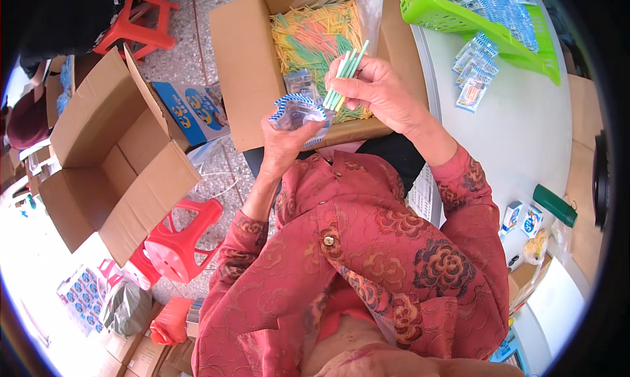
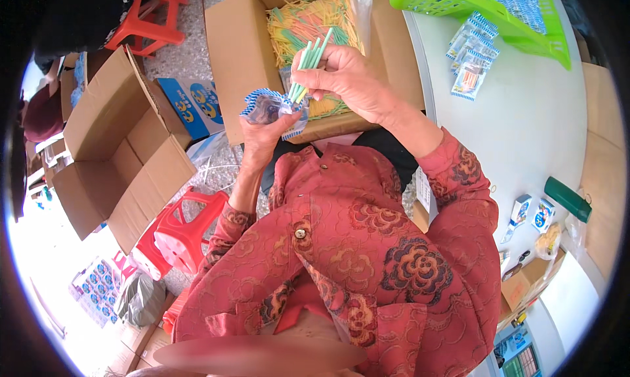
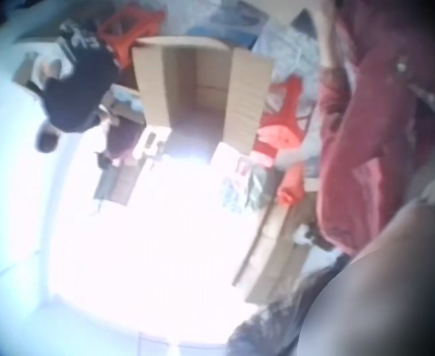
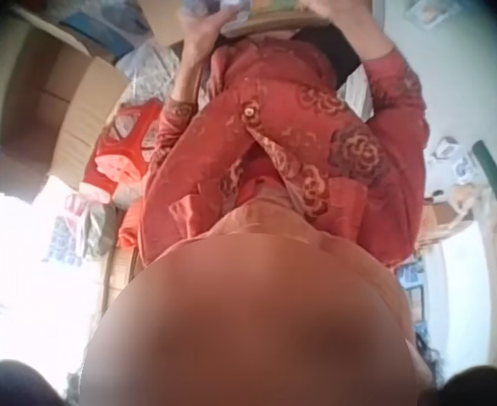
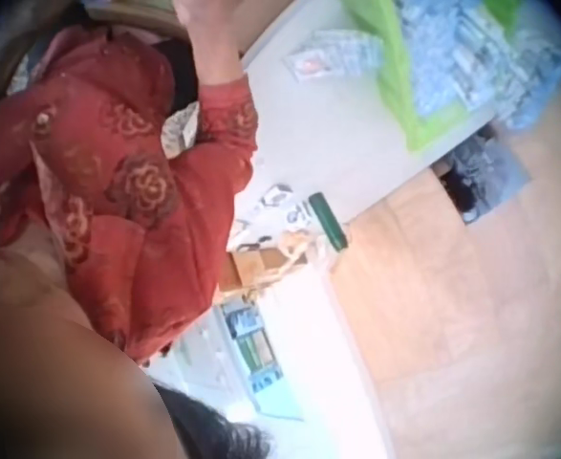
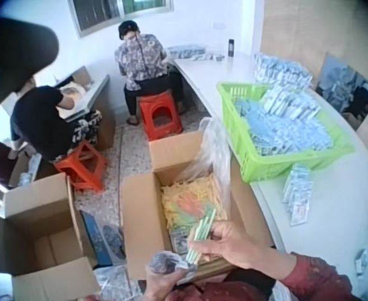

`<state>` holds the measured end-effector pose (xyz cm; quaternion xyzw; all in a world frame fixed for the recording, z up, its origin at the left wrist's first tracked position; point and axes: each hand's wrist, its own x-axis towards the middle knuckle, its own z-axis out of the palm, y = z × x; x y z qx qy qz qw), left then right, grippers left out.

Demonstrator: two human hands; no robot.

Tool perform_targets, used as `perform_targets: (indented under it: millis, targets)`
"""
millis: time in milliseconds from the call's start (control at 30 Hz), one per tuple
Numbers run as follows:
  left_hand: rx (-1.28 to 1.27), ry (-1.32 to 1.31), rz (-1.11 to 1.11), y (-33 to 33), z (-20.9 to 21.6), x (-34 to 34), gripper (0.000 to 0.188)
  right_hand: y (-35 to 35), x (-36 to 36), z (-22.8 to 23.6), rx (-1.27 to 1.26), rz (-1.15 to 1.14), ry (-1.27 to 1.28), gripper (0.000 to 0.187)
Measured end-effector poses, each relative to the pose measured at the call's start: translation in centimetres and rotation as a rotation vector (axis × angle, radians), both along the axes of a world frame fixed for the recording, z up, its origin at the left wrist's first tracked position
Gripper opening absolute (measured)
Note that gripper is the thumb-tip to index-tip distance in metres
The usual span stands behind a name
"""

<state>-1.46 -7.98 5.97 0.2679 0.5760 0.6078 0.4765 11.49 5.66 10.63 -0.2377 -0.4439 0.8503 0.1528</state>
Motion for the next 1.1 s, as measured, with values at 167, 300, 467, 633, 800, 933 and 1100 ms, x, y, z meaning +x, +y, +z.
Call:
perform_targets:
  millis: [167,300,467,633,800,933,1100]
  targets:
    - [-0.014,0.019,-0.017,-0.5,0.2,-0.1,0.02,0.0,0.4,-0.1,0.059,-0.033,-0.035,0.014]
    - [-0.002,0.016,-0.024,-0.5,0.4,0.1,0.02,-0.3,0.6,-0.1,0.152,-0.035,-0.049,0.013]
    - [-0.017,0.01,-0.037,-0.6,0.6,0.3,0.019,-0.3,0.7,0.1,0.339,-0.046,-0.092,0.012]
    - [-0.034,0.054,-0.066,-0.8,0.6,0.4,0.02,-0.5,0.7,0.1,0.369,-0.069,-0.097,0.013]
    - [-0.033,0.025,-0.047,-1.0,0.6,0.7,0.021,-1.3,0.7,0.2,0.448,-0.156,-0.102,0.014]
    - [0.032,-0.021,0.012,-1.0,0.8,1.6,0.02,-2.0,0.6,0.7,0.485,-0.216,-0.084,0.014]
    - [0.041,-0.105,0.01,-1.3,0.9,1.9,0.022,-2.1,0.6,0.8,0.495,-0.236,-0.087,0.015]
